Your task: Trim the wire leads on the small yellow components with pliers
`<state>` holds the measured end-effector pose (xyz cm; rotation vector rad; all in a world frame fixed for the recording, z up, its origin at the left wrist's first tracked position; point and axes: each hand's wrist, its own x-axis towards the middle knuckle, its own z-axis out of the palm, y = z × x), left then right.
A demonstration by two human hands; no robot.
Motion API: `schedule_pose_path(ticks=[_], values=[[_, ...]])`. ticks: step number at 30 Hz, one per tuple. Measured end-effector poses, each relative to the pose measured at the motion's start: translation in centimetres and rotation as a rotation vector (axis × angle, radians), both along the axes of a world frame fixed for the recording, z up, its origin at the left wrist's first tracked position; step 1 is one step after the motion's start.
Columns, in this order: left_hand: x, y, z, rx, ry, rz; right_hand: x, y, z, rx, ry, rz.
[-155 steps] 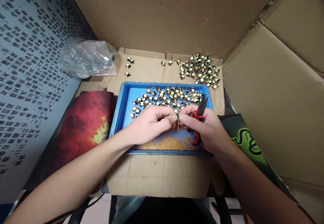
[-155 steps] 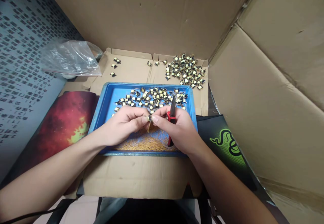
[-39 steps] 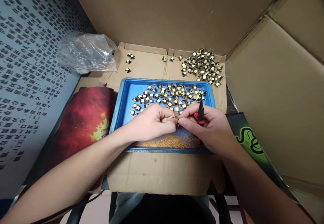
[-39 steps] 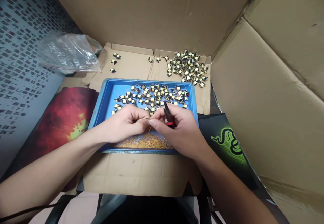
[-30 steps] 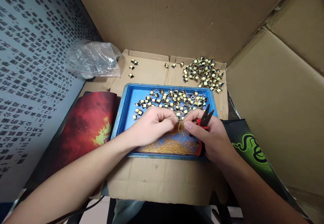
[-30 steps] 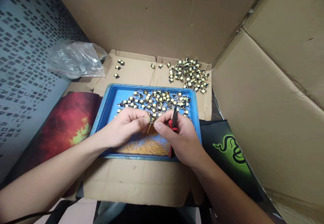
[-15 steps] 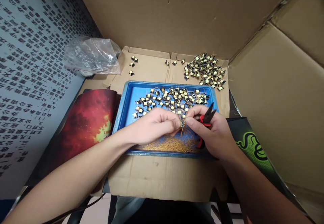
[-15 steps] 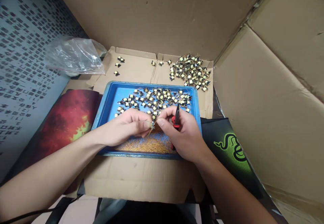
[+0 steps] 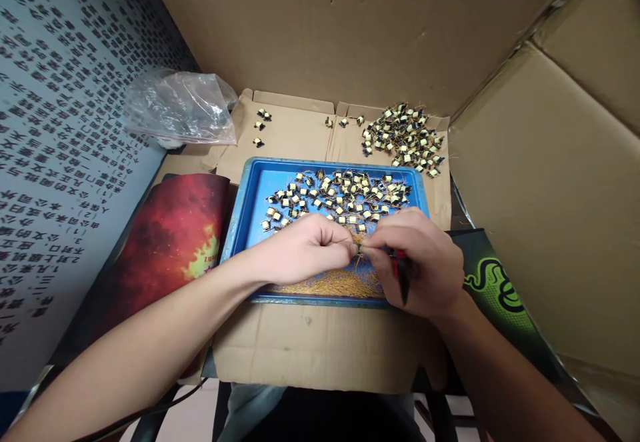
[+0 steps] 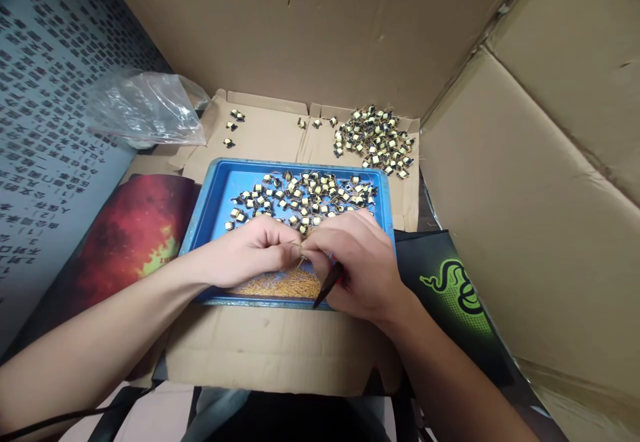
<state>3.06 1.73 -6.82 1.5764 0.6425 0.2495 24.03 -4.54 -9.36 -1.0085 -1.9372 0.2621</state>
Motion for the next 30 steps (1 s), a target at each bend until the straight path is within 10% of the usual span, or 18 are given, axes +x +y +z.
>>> schedule_pose_path(ticks=[5,9,14,30], values=[[0.2,-0.1,-0.1,0.04,0.039,-0.052,0.0,0.2,-0.2,-0.003,0.027,0.055],[0.1,-0.2,0.0,0.027,-0.003,-0.05,-0.1,0.4,0.9,-0.423,0.307,-0.079],[-0.1,0.0,-0.1,0.009,-0.084,0.011,0.9,0.9,0.7,-0.914,0.461,0.124],[-0.5,0.1,-0.6,-0.002,-0.077,0.001,-0.1,1.0,0.4,-1.137,0.803,0.219]])
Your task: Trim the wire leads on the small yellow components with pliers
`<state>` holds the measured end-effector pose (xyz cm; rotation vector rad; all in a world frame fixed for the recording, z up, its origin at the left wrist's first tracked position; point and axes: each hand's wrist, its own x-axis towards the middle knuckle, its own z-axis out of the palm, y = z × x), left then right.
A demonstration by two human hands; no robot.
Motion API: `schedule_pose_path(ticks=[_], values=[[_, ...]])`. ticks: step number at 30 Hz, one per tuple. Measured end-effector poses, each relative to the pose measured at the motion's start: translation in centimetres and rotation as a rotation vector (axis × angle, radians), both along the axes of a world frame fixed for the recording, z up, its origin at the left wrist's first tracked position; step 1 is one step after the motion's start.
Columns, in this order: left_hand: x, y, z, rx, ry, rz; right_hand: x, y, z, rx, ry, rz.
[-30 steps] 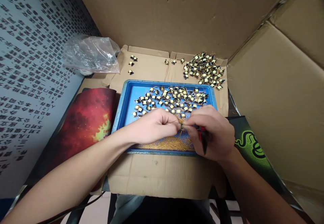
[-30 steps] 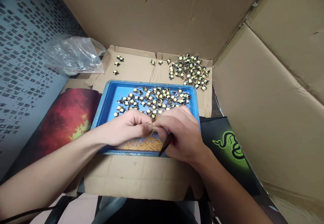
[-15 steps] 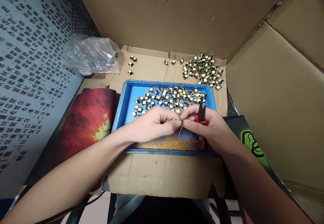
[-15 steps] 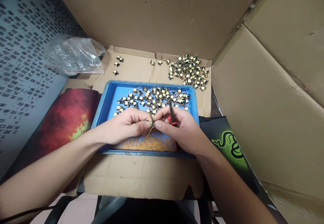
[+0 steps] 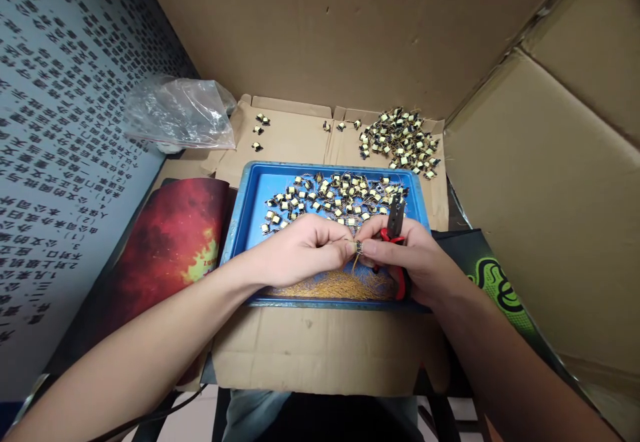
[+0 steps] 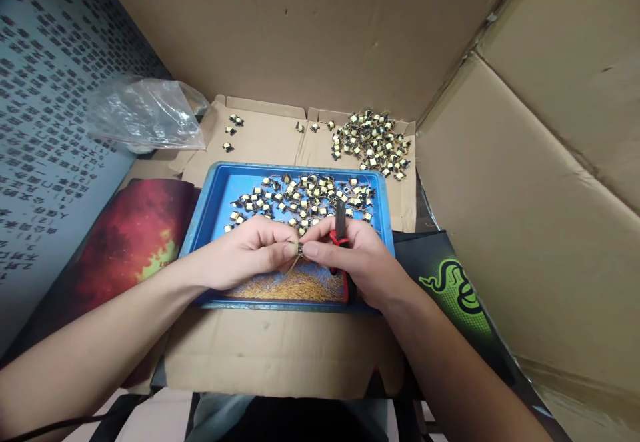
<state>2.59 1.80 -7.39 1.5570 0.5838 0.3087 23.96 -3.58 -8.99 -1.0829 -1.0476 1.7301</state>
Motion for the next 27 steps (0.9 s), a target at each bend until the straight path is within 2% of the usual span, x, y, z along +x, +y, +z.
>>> schedule_pose_path(ticks=[6,10,19,24,27], values=[[0.2,-0.1,0.2,0.019,0.012,0.02,0.2,-0.1,-0.3,-0.032,-0.019,0.008],[0.2,-0.1,0.2,0.012,-0.008,0.039,0.3,-0.2,-0.4,0.011,0.024,0.033],[0.2,0.1,-0.1,0.064,0.059,0.062,0.5,-0.3,0.0,0.289,-0.295,-0.052],[0.1,0.3,-0.5,0.081,0.035,0.099,0.1,-0.9,0.2,0.599,-0.48,-0.04],[0.3,0.1,-0.3,0.052,0.051,0.076,-0.4,-1.2,0.3,0.711,-0.534,-0.109]])
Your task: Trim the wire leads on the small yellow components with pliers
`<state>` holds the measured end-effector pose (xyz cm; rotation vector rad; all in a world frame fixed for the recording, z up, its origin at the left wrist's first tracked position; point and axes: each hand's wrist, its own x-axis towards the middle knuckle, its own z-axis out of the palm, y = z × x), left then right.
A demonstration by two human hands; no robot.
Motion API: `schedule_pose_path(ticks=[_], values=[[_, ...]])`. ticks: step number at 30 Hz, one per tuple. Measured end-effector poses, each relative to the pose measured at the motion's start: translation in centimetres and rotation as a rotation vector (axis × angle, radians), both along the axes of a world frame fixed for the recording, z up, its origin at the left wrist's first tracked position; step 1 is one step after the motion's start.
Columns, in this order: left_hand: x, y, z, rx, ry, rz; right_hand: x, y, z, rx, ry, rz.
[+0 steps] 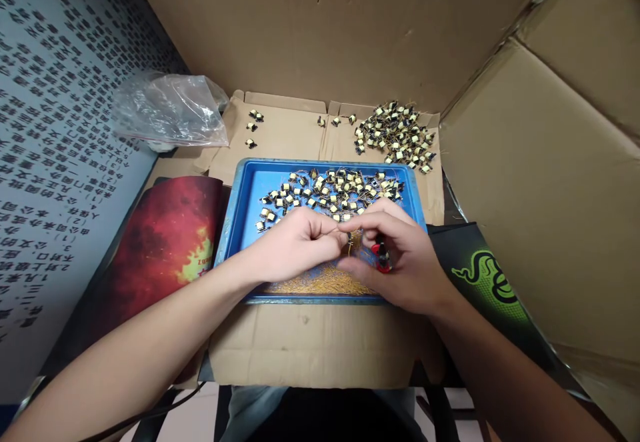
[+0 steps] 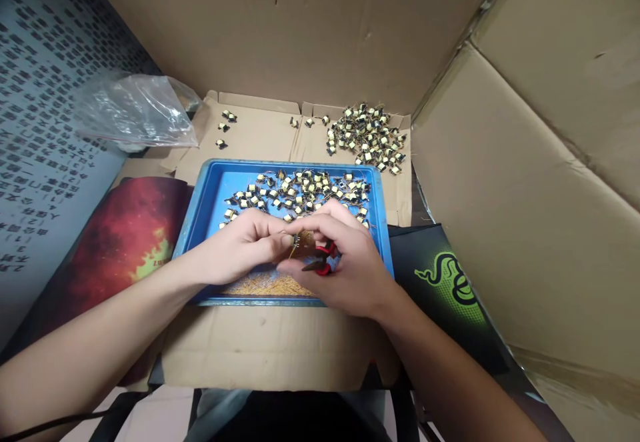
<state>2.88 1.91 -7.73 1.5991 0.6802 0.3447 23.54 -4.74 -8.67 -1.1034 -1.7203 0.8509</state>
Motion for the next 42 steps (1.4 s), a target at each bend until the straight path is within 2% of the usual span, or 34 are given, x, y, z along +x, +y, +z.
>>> schedule_pose_path(ticks=[3,5,10,13,16,19,22,24,27,29,31,35,37,39,42], values=[[0.3,-0.3,0.3,0.011,0.036,-0.018,-0.3,0.1,0.0,0.027,0.052,-0.104],[0.4,-0.4,0.5,0.034,0.034,-0.03,-0.2,0.4,-0.2,-0.027,0.099,-0.134],[0.1,-0.2,0.6,0.05,0.013,-0.099,-0.3,0.6,-0.5,-0.198,0.226,-0.066],[-0.1,-0.2,0.6,0.055,0.021,-0.112,-0.4,0.6,-0.8,-0.238,0.276,-0.1],[-0.1,-0.3,0.6,0.103,-0.012,-0.063,-0.2,0.7,-1.2,-0.291,0.353,-0.118],[0.1,-0.4,0.3,0.279,-0.119,0.167,0.0,0.9,-1.4,-0.348,0.466,-0.118],[0.2,-0.4,-0.1,0.509,-0.176,0.353,-0.1,0.8,-1.2,-0.309,0.381,-0.199],[0.3,-0.4,-0.4,0.671,-0.177,0.39,-0.2,0.7,-1.2,-0.293,0.326,-0.226],[0.5,-0.3,-0.7,0.911,-0.158,0.378,-0.3,0.7,-1.4,-0.311,0.432,-0.155],[0.5,-0.3,-0.9,0.996,-0.149,0.374,-0.2,0.7,-1.5,-0.3,0.507,-0.143],[0.6,-0.3,-0.9,1.029,-0.14,0.393,-0.2,0.7,-1.3,-0.265,0.487,-0.167],[0.6,-0.4,-0.9,1.022,-0.111,0.379,-0.6,0.4,-0.4,-0.087,0.175,-0.249],[0.6,-0.5,-0.9,0.944,-0.1,0.377,-1.0,0.3,-0.1,0.029,0.051,-0.32],[0.6,-0.6,-0.8,0.758,-0.102,0.364,-1.2,0.2,0.0,0.09,0.011,-0.364],[0.6,-0.8,-0.5,0.36,-0.175,0.28,-1.1,0.2,-0.1,0.129,-0.008,-0.375]])
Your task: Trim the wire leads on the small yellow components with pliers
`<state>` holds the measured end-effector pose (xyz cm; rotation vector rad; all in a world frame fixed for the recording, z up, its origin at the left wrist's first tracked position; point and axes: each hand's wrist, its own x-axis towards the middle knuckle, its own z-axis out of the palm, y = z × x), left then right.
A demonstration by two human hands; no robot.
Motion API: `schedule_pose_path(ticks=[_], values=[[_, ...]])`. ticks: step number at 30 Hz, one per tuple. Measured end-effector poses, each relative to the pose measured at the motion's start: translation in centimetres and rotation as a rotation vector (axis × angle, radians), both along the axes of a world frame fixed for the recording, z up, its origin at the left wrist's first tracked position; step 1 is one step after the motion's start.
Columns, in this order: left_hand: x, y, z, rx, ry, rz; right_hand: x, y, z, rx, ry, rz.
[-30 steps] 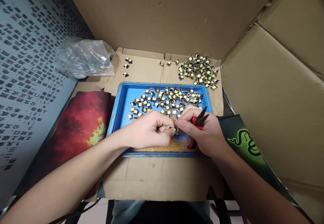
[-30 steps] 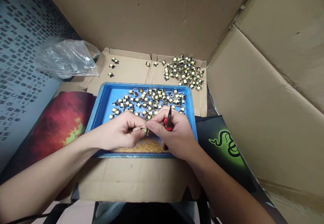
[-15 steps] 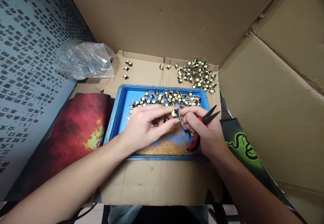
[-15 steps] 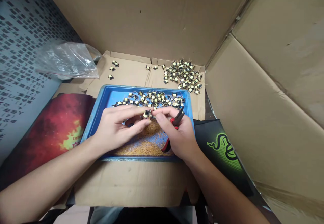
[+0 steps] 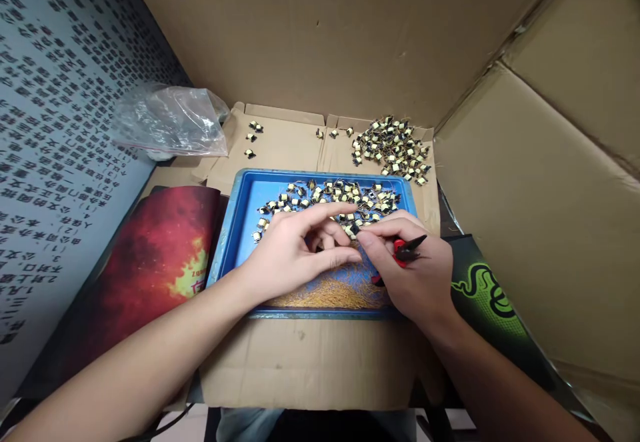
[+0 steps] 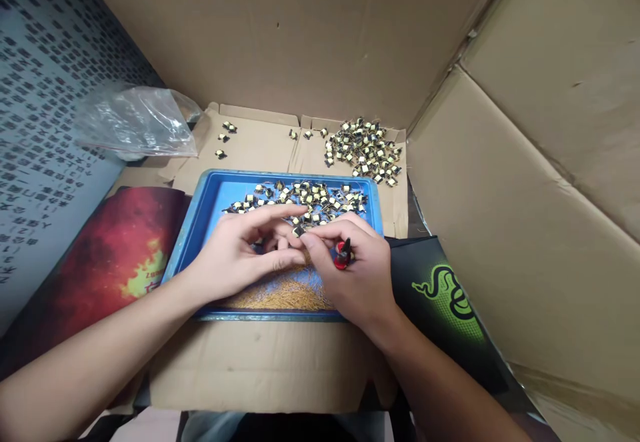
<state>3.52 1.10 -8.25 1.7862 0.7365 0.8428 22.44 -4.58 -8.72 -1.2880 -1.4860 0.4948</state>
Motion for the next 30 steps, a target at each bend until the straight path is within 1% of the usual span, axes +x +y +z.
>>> schedule_pose_path(ticks=[1,3,5,7,10,14,17,20,22,25,26,28,30], values=[[0.0,0.0,0.1,-0.104,-0.044,-0.035,0.1,0.0,0.0,0.016,-0.013,0.01],[0.1,0.0,0.3,-0.255,-0.127,-0.061,0.2,-0.1,0.0,0.04,-0.036,0.041],[0.1,0.0,0.4,-0.35,-0.183,-0.061,0.3,-0.1,0.1,0.032,-0.043,0.067],[0.1,0.1,0.5,-0.407,-0.227,-0.079,0.4,-0.1,0.1,-0.007,-0.028,0.075],[0.0,0.3,0.5,-0.434,-0.265,-0.107,0.6,0.0,0.1,-0.112,0.066,0.083],[-0.4,0.5,0.3,-0.413,-0.294,-0.123,1.5,0.7,0.8,-0.31,0.22,0.108],[-0.6,0.8,0.1,-0.375,-0.346,-0.071,2.3,1.2,1.5,-0.413,0.267,0.154],[-0.7,1.2,-0.1,-0.36,-0.378,-0.003,2.7,1.5,1.6,-0.471,0.232,0.238],[-0.7,1.4,-0.2,-0.363,-0.387,0.021,2.7,1.6,1.1,-0.403,0.16,0.264],[-0.8,1.5,-0.3,-0.374,-0.403,0.054,2.5,1.6,-0.1,-0.15,0.002,0.219],[-0.8,1.5,-0.4,-0.379,-0.41,0.067,2.4,1.5,-0.4,-0.099,-0.038,0.204],[-0.8,1.6,-0.4,-0.386,-0.415,0.086,2.2,1.3,-1.0,-0.074,-0.081,0.19],[-0.8,1.6,-0.4,-0.383,-0.412,0.087,2.0,1.1,-1.4,-0.088,-0.105,0.175]])
